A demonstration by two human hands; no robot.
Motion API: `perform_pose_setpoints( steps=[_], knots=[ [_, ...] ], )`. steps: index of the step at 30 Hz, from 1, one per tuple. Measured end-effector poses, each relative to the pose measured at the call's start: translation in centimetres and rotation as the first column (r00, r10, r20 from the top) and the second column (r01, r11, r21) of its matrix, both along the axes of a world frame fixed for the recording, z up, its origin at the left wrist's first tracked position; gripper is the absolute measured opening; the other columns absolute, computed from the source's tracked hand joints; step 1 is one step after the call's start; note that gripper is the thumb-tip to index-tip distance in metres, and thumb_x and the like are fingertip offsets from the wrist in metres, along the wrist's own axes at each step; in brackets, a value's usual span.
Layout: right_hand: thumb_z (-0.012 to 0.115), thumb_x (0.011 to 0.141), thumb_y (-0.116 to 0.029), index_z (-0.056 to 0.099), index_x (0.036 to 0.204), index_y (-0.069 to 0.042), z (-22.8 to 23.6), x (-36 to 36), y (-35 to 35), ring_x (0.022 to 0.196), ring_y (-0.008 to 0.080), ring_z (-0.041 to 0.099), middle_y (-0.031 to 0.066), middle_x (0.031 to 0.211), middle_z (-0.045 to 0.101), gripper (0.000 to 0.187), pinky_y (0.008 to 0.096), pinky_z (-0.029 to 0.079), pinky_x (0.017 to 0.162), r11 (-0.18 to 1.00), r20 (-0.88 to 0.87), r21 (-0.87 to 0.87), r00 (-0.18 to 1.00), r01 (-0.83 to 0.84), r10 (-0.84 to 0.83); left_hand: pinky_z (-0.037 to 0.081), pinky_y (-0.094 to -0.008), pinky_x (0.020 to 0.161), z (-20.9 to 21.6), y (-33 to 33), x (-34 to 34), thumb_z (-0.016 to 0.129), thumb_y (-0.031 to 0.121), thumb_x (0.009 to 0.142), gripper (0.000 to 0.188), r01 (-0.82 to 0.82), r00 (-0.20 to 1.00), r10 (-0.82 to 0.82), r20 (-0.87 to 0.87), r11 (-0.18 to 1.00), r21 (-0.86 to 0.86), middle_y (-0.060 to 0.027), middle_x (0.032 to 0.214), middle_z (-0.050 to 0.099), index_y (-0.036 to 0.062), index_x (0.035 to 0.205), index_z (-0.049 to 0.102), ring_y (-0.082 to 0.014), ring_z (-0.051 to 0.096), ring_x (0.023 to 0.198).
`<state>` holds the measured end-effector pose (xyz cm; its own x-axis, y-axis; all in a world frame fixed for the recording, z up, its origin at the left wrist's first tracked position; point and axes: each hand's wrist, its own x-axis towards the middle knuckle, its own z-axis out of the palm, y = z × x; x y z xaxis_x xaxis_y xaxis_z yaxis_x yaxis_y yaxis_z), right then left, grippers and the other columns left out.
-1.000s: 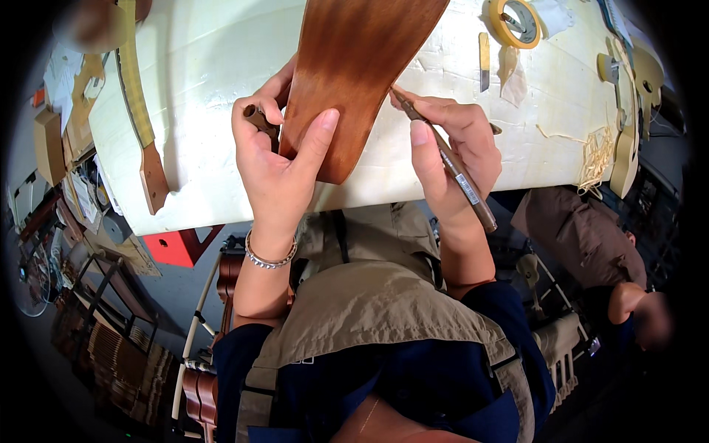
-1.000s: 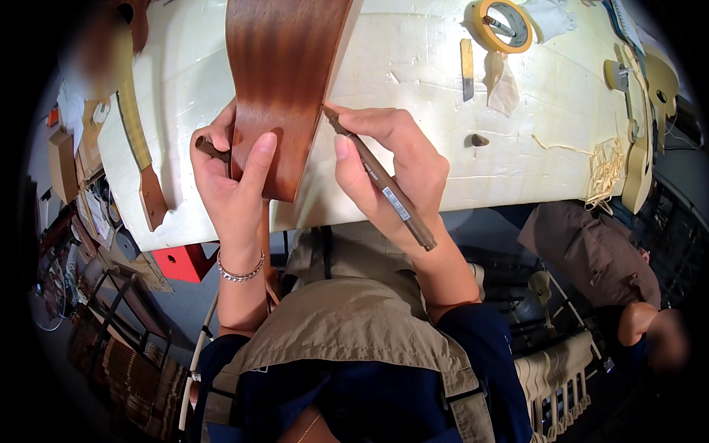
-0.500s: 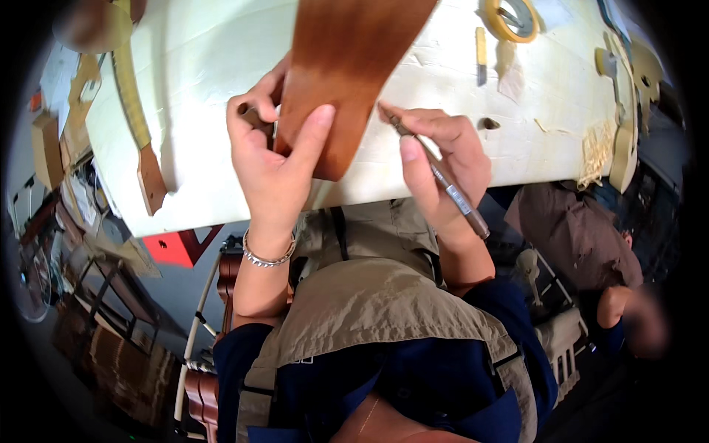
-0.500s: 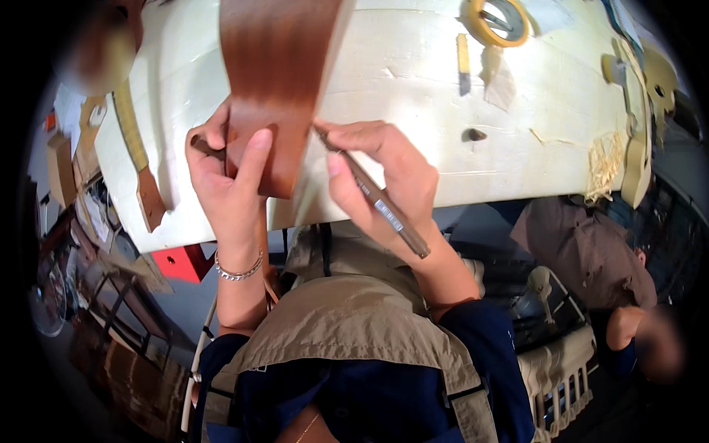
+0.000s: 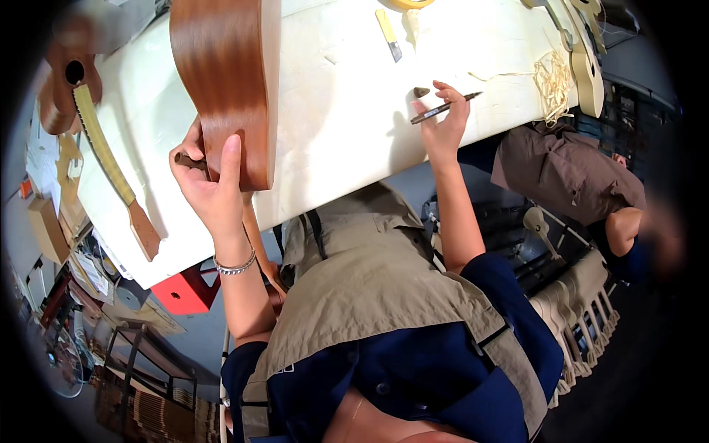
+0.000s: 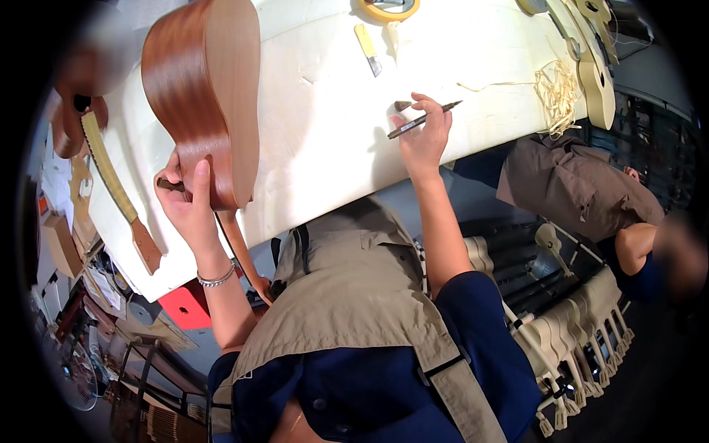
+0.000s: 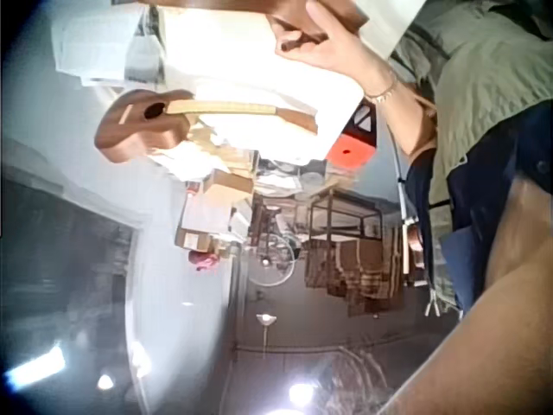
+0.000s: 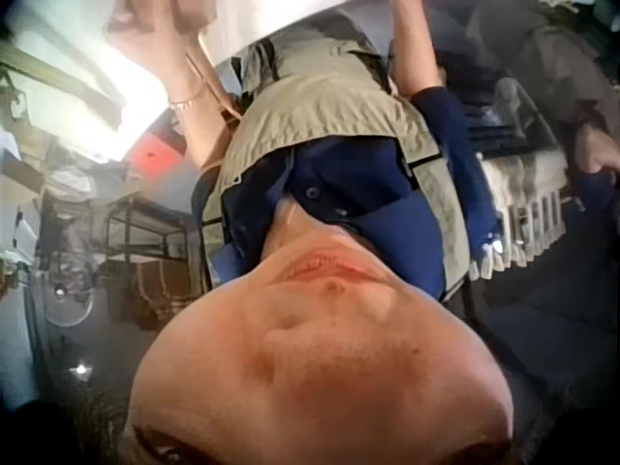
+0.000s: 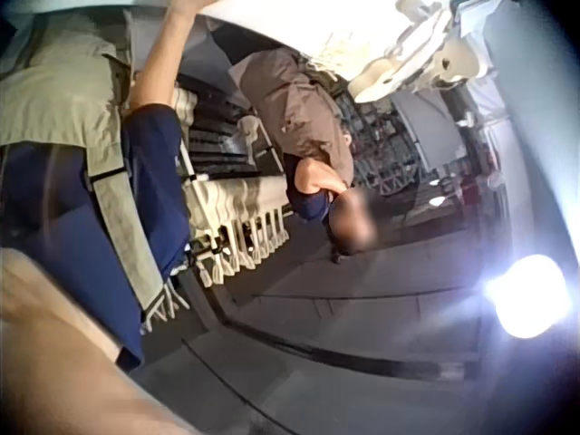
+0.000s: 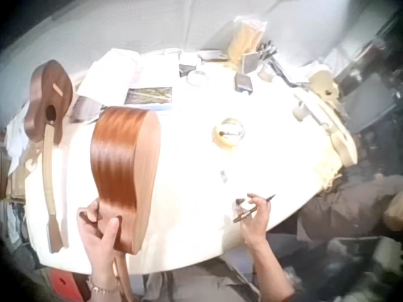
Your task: The person applies a finish to the body of a ukulele using a brush. They rotate the instrument to coat different sides and edges, then set it down on the workbench.
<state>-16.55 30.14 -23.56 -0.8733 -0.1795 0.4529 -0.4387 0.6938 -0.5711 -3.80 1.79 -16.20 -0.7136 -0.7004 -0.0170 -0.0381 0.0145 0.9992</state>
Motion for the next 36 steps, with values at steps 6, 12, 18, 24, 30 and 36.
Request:
perform_pose_setpoints(
  steps=[6,12,18,24,30,36],
  knots=[
    [0.069,0.064,0.001,0.055,0.082,-0.010,-2.0,-2.7,3.0,0.077,0.0285,0.056,0.0047,0.086,0.064,0.025,0.0376,0.043,0.071,0.980,0.063,-0.017,0.978,-0.198,0.198,0.037,-0.0278,0.092,0.4,1.1,0.1,0.066,0.006,0.080,0.033,-0.077,0.996,0.075,-0.036,0.996,-0.050,-0.0093,0.104,0.050,0.0061,0.091,0.035,-0.0148,0.048,0.099],
    [0.072,0.069,-0.007,0.055,0.080,-0.009,-1.8,-11.5,10.4,0.072,0.0223,0.058,0.0052,0.077,0.060,0.021,0.0324,0.046,0.067,0.955,0.045,-0.209,0.977,0.211,-0.206,0.036,-0.0319,0.095,-0.4,1.3,0.9,0.065,0.004,0.081,0.033,-0.130,0.991,0.132,0.008,0.984,-0.122,-0.0161,0.116,0.050,0.0047,0.091,0.033,-0.0191,0.047,0.105],
    [0.075,0.068,-0.018,0.054,0.086,-0.008,-1.7,-23.6,19.4,0.078,0.0292,0.057,0.0091,0.078,0.059,0.029,0.0384,0.045,0.069,0.817,-0.021,0.003,0.817,0.576,-0.576,0.040,-0.0297,0.090,-1.3,1.8,1.3,0.063,0.008,0.083,0.032,-0.217,0.968,0.235,0.084,0.958,-0.188,-0.0139,0.109,0.050,0.0023,0.094,0.034,-0.0177,0.048,0.100],
    [0.077,0.065,-0.032,0.060,0.086,-0.010,-4.3,-24.7,19.0,0.082,0.0330,0.051,0.0143,0.080,0.059,0.035,0.0429,0.041,0.073,0.808,-0.091,0.008,0.805,0.590,-0.587,0.029,-0.0364,0.102,0.8,3.9,1.5,0.034,0.026,0.097,0.031,-0.388,0.921,0.384,-0.063,0.898,-0.205,-0.0180,0.125,0.045,-0.0026,0.109,0.039,-0.0241,0.042,0.116],
    [0.054,0.089,-0.018,0.050,0.098,-0.003,1.1,-14.1,6.3,0.090,0.0163,0.052,0.0128,0.101,0.061,0.018,0.0310,0.039,0.084,0.756,0.103,-0.654,0.991,-0.001,0.090,0.037,-0.0319,0.083,3.1,7.1,3.1,0.043,0.021,0.094,0.021,-0.344,0.934,0.328,-0.145,0.708,-0.616,-0.0134,0.099,0.049,0.0002,0.094,0.044,-0.0239,0.048,0.095],
    [0.040,0.088,-0.020,0.056,0.097,0.001,8.9,-1.7,-4.9,0.068,0.0108,0.043,0.0042,0.075,0.049,0.029,0.0236,0.036,0.066,0.493,0.163,-0.829,0.728,-0.265,0.666,0.042,-0.0295,0.055,5.2,10.9,3.8,0.062,0.006,0.081,0.009,-0.044,0.986,0.119,0.118,0.863,-0.503,-0.0094,0.071,0.054,0.0012,0.087,0.057,-0.0217,0.051,0.060]
  ],
)
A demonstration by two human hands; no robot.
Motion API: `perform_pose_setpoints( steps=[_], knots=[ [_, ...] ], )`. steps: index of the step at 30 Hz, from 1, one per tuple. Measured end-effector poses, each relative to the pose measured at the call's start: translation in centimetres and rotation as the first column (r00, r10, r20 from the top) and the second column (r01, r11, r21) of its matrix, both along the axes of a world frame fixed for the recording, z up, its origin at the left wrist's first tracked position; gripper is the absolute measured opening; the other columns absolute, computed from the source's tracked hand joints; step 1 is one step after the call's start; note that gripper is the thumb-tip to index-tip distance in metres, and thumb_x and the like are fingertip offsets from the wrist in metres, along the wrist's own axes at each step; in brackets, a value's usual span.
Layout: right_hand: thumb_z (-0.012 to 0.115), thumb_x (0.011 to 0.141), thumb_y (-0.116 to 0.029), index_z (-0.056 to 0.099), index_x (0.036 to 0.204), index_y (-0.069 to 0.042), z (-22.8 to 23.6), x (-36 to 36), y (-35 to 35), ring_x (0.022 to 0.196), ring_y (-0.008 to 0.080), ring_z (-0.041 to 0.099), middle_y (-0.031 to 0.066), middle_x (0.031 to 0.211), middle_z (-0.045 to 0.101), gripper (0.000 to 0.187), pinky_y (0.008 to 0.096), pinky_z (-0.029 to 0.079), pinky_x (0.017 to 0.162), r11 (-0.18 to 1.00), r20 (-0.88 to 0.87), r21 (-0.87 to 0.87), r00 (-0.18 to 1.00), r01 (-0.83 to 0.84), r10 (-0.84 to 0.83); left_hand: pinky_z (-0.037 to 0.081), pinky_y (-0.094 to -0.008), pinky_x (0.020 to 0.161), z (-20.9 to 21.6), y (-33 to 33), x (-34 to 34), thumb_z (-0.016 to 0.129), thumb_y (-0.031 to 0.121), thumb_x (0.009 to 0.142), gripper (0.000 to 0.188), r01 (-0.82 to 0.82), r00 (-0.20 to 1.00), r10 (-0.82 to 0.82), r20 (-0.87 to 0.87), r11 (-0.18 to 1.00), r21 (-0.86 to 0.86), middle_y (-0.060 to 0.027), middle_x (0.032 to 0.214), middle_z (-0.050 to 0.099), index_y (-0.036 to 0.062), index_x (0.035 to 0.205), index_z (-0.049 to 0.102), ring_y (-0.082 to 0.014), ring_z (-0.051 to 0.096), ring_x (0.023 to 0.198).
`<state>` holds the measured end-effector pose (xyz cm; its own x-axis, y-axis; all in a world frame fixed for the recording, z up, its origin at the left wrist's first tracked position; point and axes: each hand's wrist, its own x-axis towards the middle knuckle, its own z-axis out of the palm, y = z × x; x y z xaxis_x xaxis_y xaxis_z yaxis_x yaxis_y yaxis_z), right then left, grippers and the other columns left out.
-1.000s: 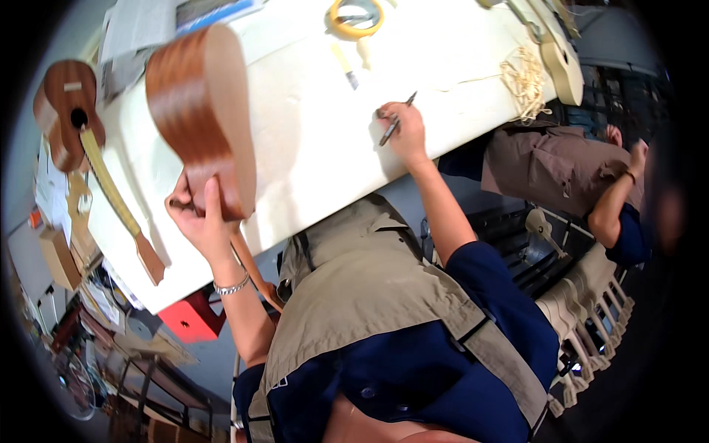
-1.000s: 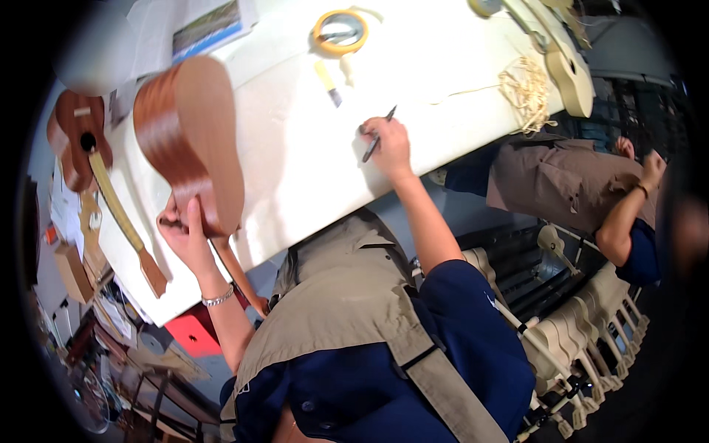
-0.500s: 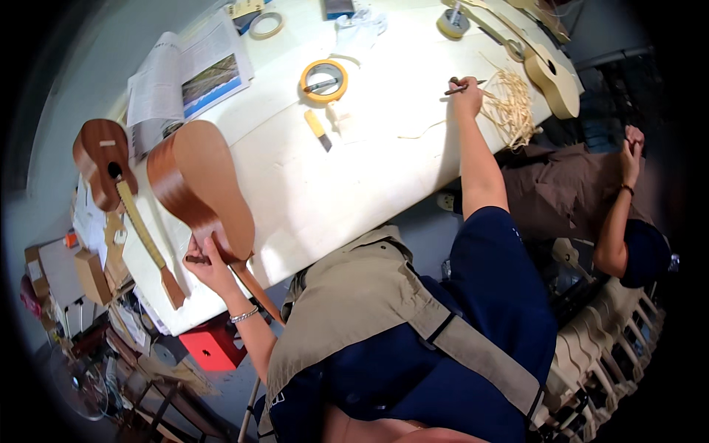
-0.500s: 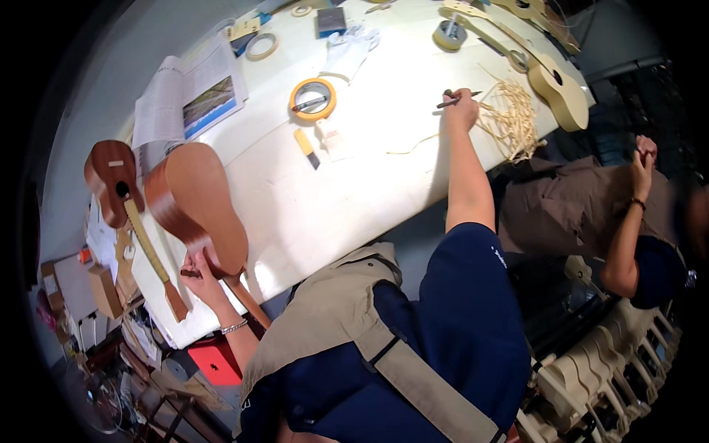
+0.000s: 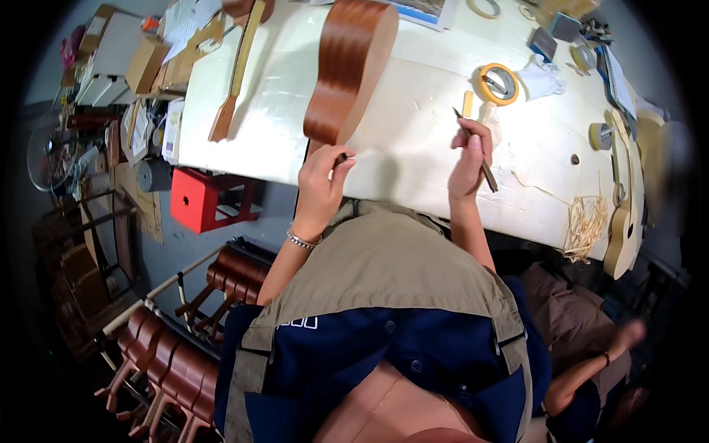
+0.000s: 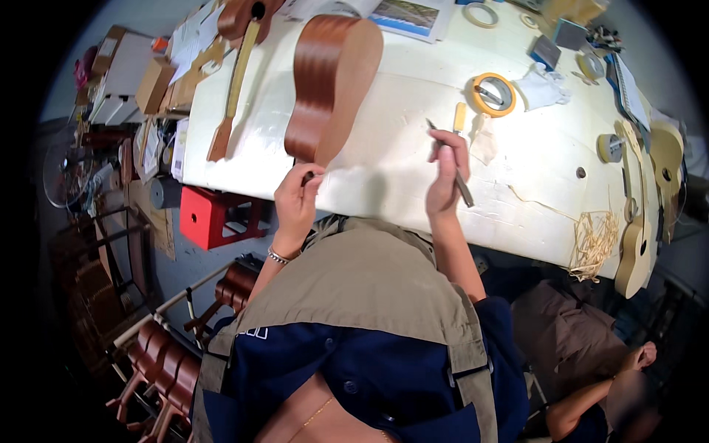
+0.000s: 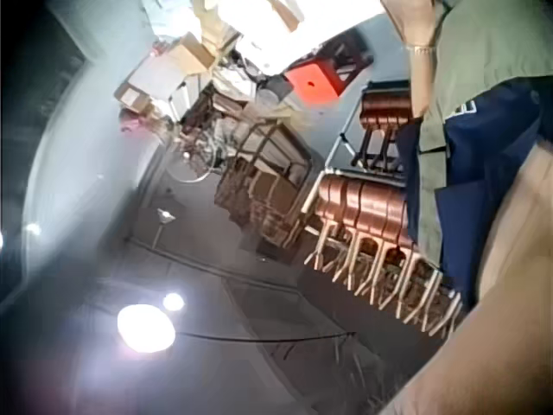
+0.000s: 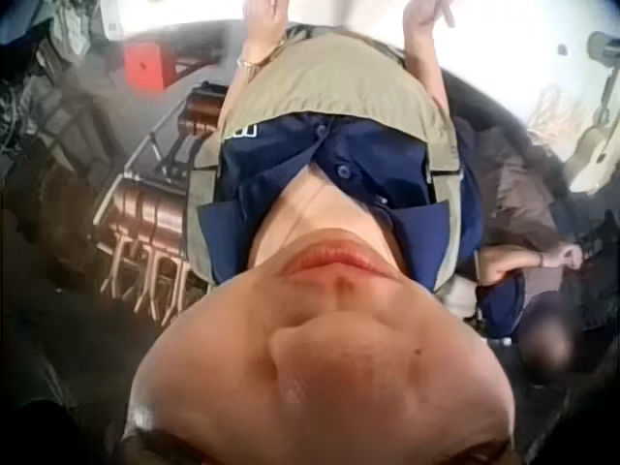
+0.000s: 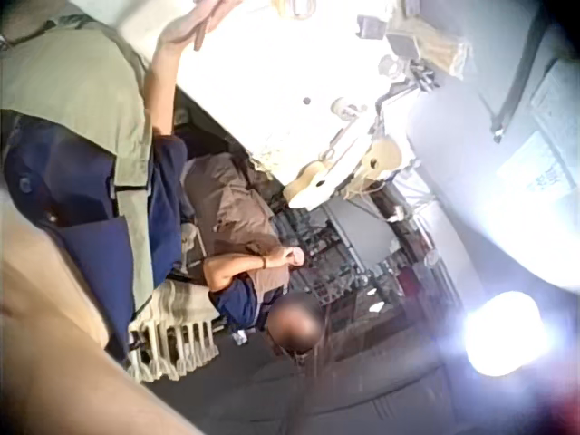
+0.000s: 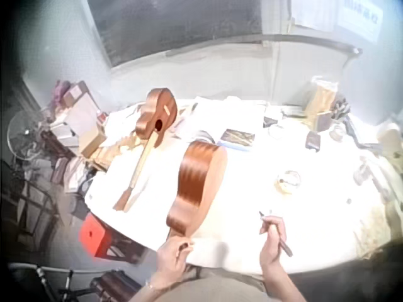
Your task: The person applies a finish to the body of a ukulele using a brush. They rotate the instrument to coat different sides and edges, then set it down on the workbench.
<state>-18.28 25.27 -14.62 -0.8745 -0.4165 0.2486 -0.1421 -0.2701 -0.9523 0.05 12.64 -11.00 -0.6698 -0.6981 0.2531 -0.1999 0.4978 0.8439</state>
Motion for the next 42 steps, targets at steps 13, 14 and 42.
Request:
perform_pose_setpoints(
  steps=[13,14,42],
  knots=[
    [0.033,0.085,-0.030,0.056,0.070,0.001,7.5,5.2,-3.9,0.047,0.0086,0.032,0.0049,0.061,0.050,0.042,0.0229,0.024,0.045,0.769,0.340,0.116,0.753,-0.628,0.564,0.039,-0.0290,0.053,-0.4,0.0,3.0,0.060,0.019,0.084,0.018,0.050,0.995,-0.057,-0.079,0.995,-0.083,-0.0073,0.072,0.056,0.0013,0.084,0.056,-0.0204,0.048,0.060],
    [0.033,0.085,-0.030,0.056,0.069,0.001,7.6,5.5,-4.0,0.047,0.0084,0.032,0.0047,0.060,0.049,0.042,0.0229,0.024,0.045,0.753,0.354,0.144,0.744,-0.642,0.566,0.039,-0.0296,0.054,-0.4,0.0,3.3,0.060,0.019,0.084,0.018,0.053,0.996,-0.058,-0.064,0.996,-0.071,-0.0073,0.072,0.056,0.0015,0.084,0.056,-0.0212,0.049,0.060],
    [0.058,0.079,-0.004,0.048,0.123,-0.014,-8.6,-6.8,11.5,0.085,0.0261,0.054,0.0120,0.096,0.053,0.046,0.0369,0.045,0.074,0.098,-0.561,0.822,0.771,0.560,0.301,0.039,-0.0371,0.099,-13.0,-2.5,4.2,0.059,0.033,0.085,0.043,0.495,0.396,0.898,-0.192,-0.032,0.868,-0.0096,0.110,0.054,-0.0009,0.110,0.052,-0.0210,0.049,0.108]
  ],
)
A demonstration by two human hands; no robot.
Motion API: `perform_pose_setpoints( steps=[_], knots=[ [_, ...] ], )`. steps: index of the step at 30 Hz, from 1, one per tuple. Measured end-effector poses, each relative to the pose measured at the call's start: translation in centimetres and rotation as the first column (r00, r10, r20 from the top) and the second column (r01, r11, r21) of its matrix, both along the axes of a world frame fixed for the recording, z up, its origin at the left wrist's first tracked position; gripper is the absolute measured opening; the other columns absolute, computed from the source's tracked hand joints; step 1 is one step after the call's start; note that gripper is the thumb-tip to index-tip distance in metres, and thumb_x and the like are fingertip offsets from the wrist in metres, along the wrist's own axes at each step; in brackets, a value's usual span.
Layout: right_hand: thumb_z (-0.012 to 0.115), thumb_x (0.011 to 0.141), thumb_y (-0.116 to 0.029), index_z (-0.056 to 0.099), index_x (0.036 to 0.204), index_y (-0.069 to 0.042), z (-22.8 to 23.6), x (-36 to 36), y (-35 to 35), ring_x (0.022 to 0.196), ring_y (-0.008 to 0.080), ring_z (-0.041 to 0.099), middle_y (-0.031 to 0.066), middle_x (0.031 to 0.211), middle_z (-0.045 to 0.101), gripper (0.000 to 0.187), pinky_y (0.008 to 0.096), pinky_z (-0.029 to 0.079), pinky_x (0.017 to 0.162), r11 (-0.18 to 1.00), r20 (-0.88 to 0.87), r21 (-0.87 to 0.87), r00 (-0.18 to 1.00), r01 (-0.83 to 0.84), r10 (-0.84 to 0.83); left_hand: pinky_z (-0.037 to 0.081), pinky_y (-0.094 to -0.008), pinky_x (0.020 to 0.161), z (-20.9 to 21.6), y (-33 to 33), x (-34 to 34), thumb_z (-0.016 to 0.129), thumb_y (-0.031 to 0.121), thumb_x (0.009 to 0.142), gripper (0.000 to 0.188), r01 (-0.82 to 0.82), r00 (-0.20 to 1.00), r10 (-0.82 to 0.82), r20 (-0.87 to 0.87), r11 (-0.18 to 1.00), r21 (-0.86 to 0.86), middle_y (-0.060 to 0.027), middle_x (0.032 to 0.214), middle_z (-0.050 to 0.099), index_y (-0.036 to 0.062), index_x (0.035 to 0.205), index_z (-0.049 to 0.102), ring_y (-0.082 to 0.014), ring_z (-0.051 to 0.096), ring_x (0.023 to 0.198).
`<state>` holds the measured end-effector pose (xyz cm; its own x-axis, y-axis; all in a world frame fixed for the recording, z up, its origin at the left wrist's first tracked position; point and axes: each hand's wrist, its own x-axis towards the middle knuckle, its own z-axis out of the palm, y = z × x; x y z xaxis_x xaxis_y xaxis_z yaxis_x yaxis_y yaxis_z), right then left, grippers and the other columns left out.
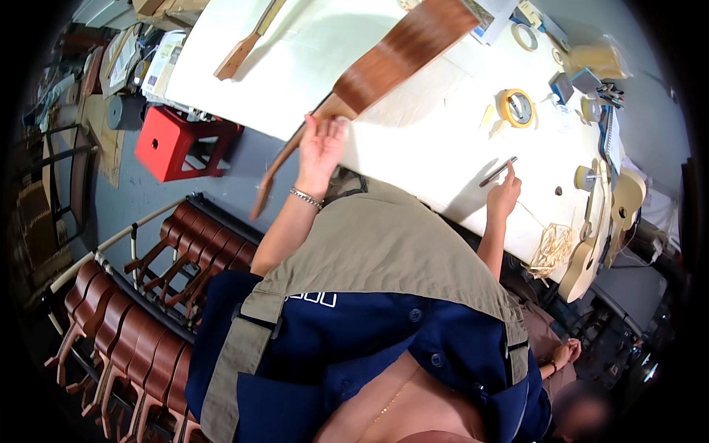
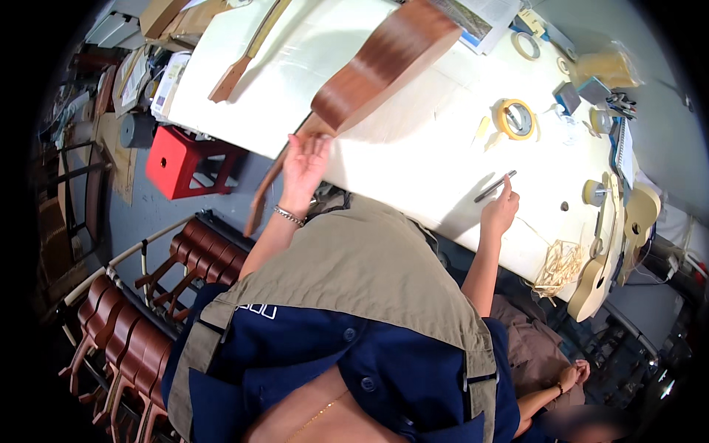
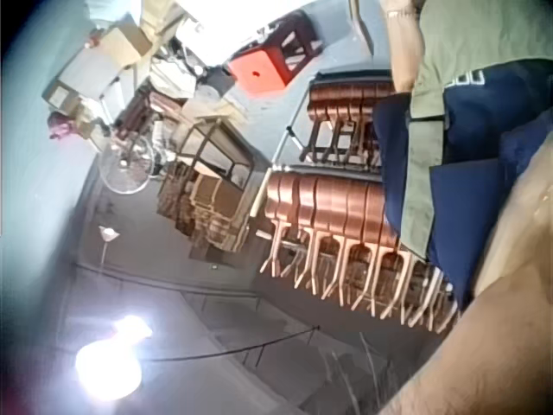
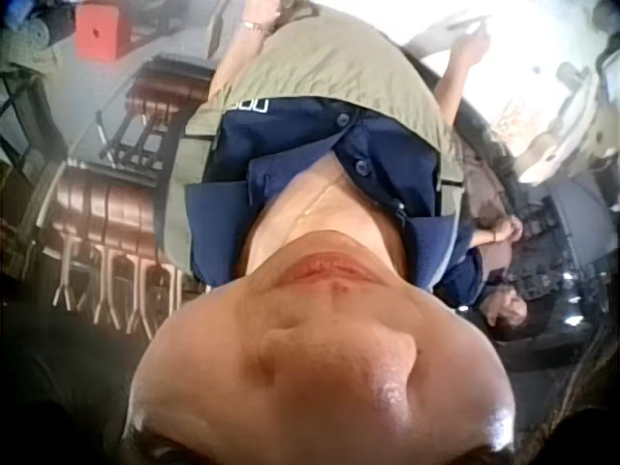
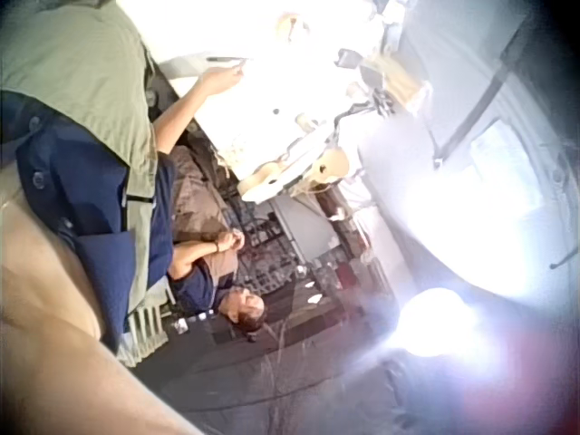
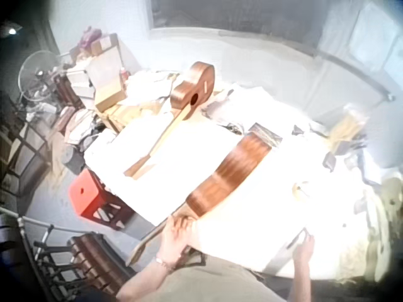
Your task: The person applies a finish to the body of a ukulele using a brush. They rotate the instrument to coat different sides and edges, then set it down on the workbench.
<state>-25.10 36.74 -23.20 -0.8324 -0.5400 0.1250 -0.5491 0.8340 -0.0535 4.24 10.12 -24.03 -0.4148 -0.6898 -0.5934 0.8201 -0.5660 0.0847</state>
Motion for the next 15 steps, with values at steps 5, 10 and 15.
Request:
perform_pose_setpoints(
  steps=[5,10,15],
  knots=[
    [0.067,0.074,-0.005,0.039,0.131,-0.010,1.3,0.6,-4.8,0.097,0.0225,0.053,0.0131,0.113,0.049,0.064,0.0319,0.045,0.080,0.765,0.518,-0.607,0.837,0.213,0.178,0.042,-0.0343,0.095,4.1,-4.3,1.7,0.055,0.027,0.089,0.037,-0.050,0.913,0.241,0.329,0.867,-0.495,-0.0095,0.110,0.055,-0.0017,0.113,0.050,-0.0177,0.053,0.102],
    [0.067,0.075,-0.004,0.020,0.138,0.001,0.9,2.1,-13.5,0.129,0.0296,0.031,0.0202,0.138,0.030,0.079,0.0377,0.034,0.102,0.478,0.646,-0.754,0.378,0.451,0.663,0.049,-0.0382,0.082,13.0,-4.8,1.8,0.058,0.020,0.088,0.033,0.058,0.693,0.442,0.569,0.753,-0.655,-0.0087,0.105,0.053,0.0037,0.113,0.043,-0.0187,0.055,0.098],
    [0.066,0.076,0.001,0.032,0.134,-0.002,-1.6,3.3,-18.3,0.122,0.0202,0.040,0.0086,0.132,0.041,0.067,0.0320,0.036,0.099,0.460,0.612,-0.677,0.092,0.575,0.785,0.047,-0.0415,0.087,15.9,-3.4,1.9,0.058,0.015,0.088,0.030,0.281,0.630,0.427,0.649,0.653,-0.703,-0.0090,0.104,0.052,0.0007,0.111,0.044,-0.0195,0.054,0.100]
  ],
)
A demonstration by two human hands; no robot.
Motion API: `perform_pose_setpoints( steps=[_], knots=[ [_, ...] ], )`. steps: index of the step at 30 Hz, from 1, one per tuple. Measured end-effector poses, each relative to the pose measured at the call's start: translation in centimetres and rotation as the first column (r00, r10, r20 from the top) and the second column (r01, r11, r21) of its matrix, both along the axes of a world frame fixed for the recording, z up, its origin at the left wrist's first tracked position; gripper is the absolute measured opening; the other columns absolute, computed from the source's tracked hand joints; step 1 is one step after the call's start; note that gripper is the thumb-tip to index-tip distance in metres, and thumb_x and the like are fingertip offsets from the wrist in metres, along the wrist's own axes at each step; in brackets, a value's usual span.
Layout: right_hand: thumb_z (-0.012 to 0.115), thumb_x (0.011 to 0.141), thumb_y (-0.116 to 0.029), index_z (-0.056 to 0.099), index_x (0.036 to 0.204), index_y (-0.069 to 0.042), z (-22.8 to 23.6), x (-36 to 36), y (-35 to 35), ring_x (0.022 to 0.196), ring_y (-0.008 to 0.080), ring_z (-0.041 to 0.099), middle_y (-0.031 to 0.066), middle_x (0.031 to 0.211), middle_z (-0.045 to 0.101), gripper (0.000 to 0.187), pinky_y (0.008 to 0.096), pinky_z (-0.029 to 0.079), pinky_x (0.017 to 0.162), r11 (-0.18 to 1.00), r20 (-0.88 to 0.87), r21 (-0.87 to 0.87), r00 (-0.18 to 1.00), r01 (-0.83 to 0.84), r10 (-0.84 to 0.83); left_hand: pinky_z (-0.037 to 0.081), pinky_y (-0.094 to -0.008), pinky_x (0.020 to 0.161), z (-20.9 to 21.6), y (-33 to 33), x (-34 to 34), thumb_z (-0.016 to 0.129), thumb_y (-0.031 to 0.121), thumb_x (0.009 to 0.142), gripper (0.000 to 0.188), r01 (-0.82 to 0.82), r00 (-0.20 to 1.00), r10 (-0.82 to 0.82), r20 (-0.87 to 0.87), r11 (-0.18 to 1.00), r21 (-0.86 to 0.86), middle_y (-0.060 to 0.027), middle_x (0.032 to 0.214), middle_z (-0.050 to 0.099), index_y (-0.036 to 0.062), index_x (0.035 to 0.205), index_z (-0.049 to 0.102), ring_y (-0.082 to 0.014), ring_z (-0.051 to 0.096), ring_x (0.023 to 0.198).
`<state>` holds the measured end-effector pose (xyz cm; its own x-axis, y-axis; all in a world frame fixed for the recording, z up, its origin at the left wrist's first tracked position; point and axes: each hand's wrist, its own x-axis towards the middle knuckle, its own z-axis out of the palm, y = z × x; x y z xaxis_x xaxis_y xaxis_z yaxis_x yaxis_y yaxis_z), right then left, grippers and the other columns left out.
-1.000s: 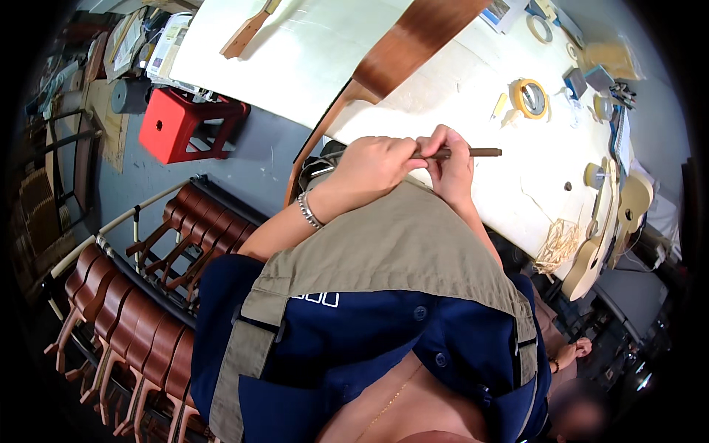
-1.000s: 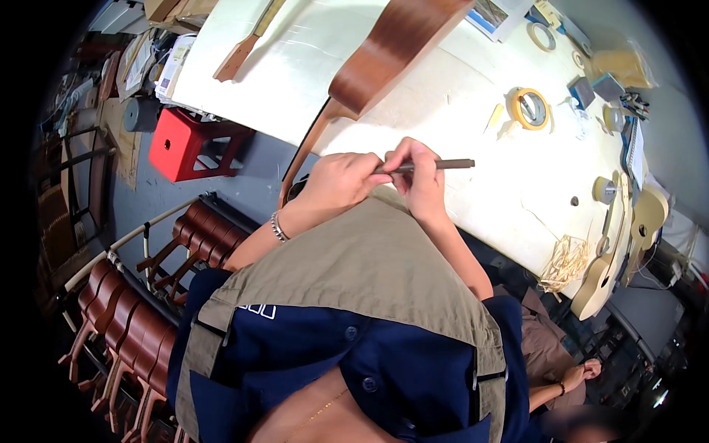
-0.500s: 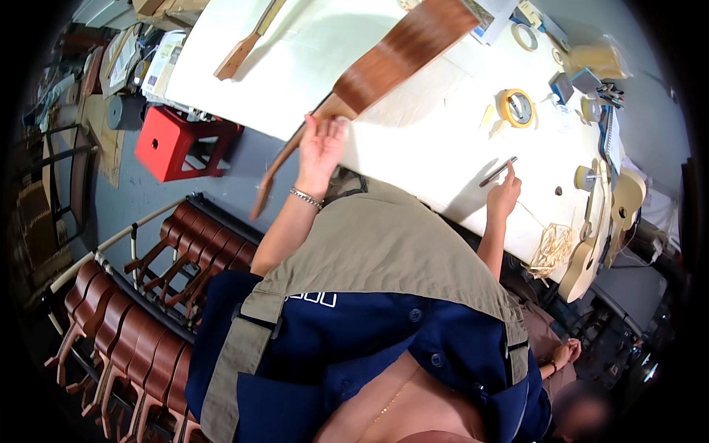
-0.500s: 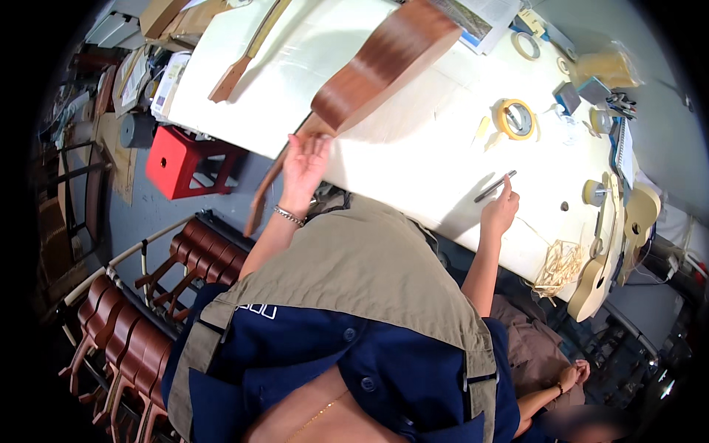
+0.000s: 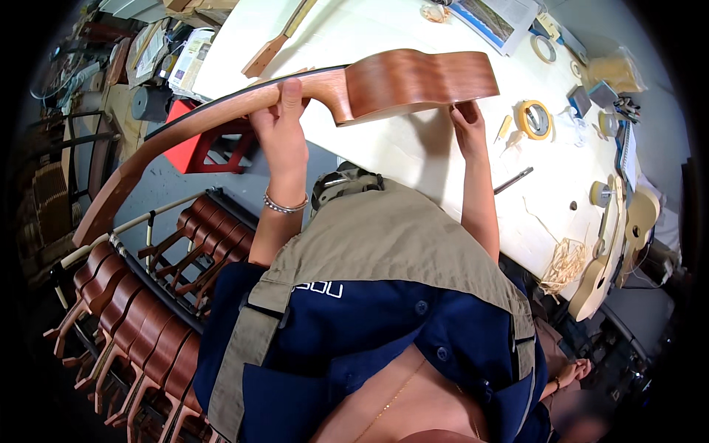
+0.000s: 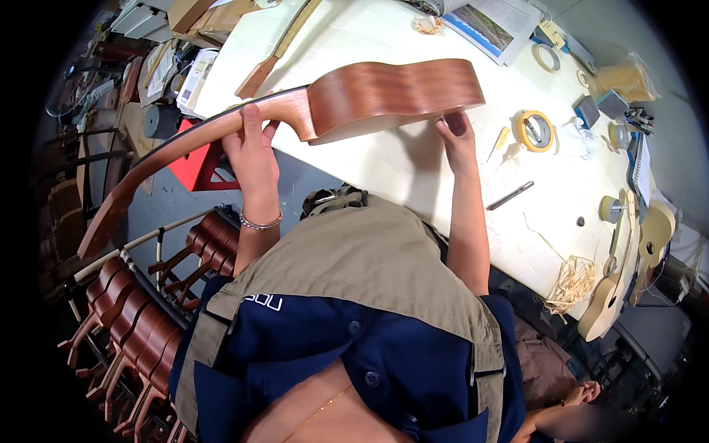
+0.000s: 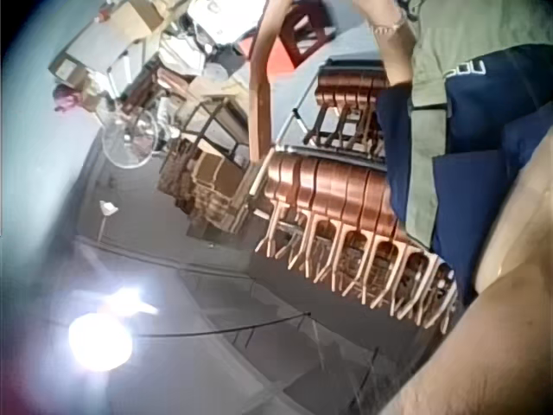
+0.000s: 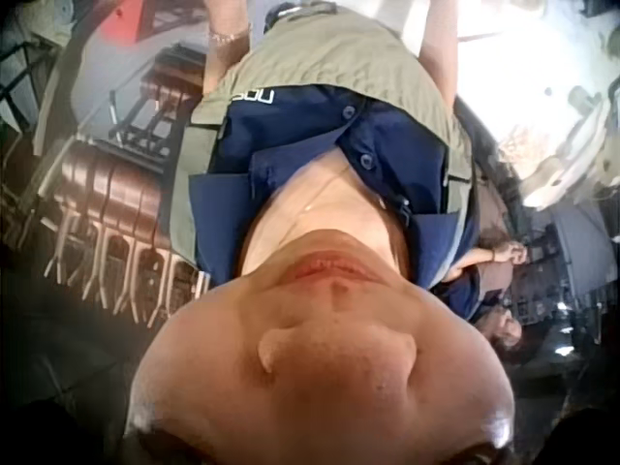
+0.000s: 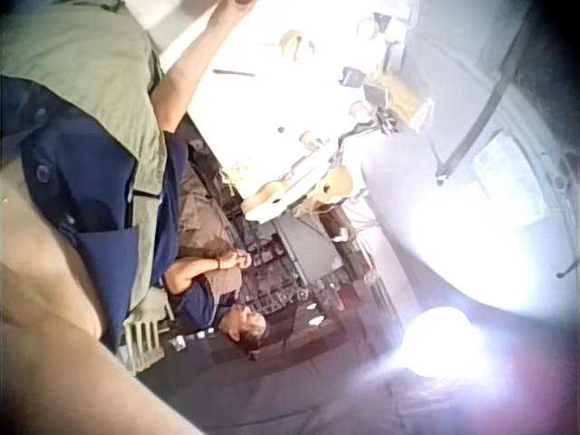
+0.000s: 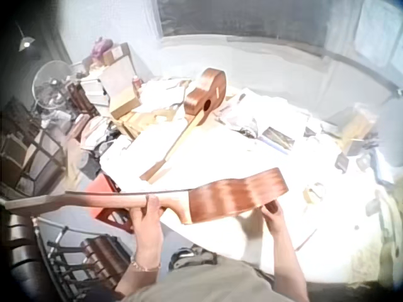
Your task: The person applies a finish to the body of a ukulele using a brush. They rotate the instrument to coat different sides and edges, then set it down on the workbench.
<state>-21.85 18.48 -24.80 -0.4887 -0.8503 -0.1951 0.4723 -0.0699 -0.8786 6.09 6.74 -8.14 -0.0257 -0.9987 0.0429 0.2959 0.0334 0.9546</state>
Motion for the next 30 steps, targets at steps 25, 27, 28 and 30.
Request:
perform_pose_setpoints(
  steps=[25,27,28,30],
  knots=[
    [0.008,0.089,-0.062,0.046,0.125,0.002,8.0,5.6,3.0,0.124,0.0235,0.037,0.0130,0.127,0.048,0.083,0.0399,0.020,0.107,0.994,-0.432,0.030,0.898,0.105,-0.082,0.049,-0.0301,0.083,-4.3,-4.3,5.8,0.048,0.039,0.092,0.049,0.006,0.992,0.043,-0.119,0.926,0.378,-0.0070,0.109,0.058,0.0029,0.125,0.045,-0.0146,0.057,0.097],
    [0.007,0.089,-0.062,0.045,0.125,0.002,7.4,5.6,2.9,0.122,0.0226,0.038,0.0126,0.127,0.049,0.083,0.0384,0.021,0.106,0.992,-0.367,0.024,0.924,0.122,-0.104,0.050,-0.0250,0.071,-4.1,-4.3,5.8,0.048,0.039,0.091,0.051,0.048,0.992,-0.006,-0.125,0.941,0.335,-0.0079,0.108,0.058,0.0013,0.124,0.045,-0.0135,0.058,0.089],
    [0.006,0.089,-0.062,0.043,0.127,0.003,7.4,5.5,3.1,0.121,0.0220,0.039,0.0118,0.127,0.048,0.084,0.0366,0.024,0.105,0.990,-0.360,0.066,0.928,0.127,-0.095,0.050,-0.0237,0.068,-4.2,-4.5,6.3,0.048,0.039,0.092,0.051,0.106,0.988,-0.066,-0.139,0.947,0.302,-0.0082,0.107,0.058,0.0010,0.125,0.045,-0.0131,0.058,0.087],
    [0.007,0.088,-0.064,0.045,0.127,0.000,7.0,5.4,3.3,0.122,0.0232,0.039,0.0123,0.128,0.048,0.084,0.0397,0.021,0.105,0.982,-0.294,0.083,0.946,0.170,-0.139,0.047,-0.0206,0.059,-3.0,-4.0,5.5,0.049,0.040,0.091,0.053,0.111,0.992,-0.091,-0.088,0.959,0.261,-0.0119,0.110,0.057,0.0002,0.126,0.042,-0.0130,0.058,0.081]
  ],
)
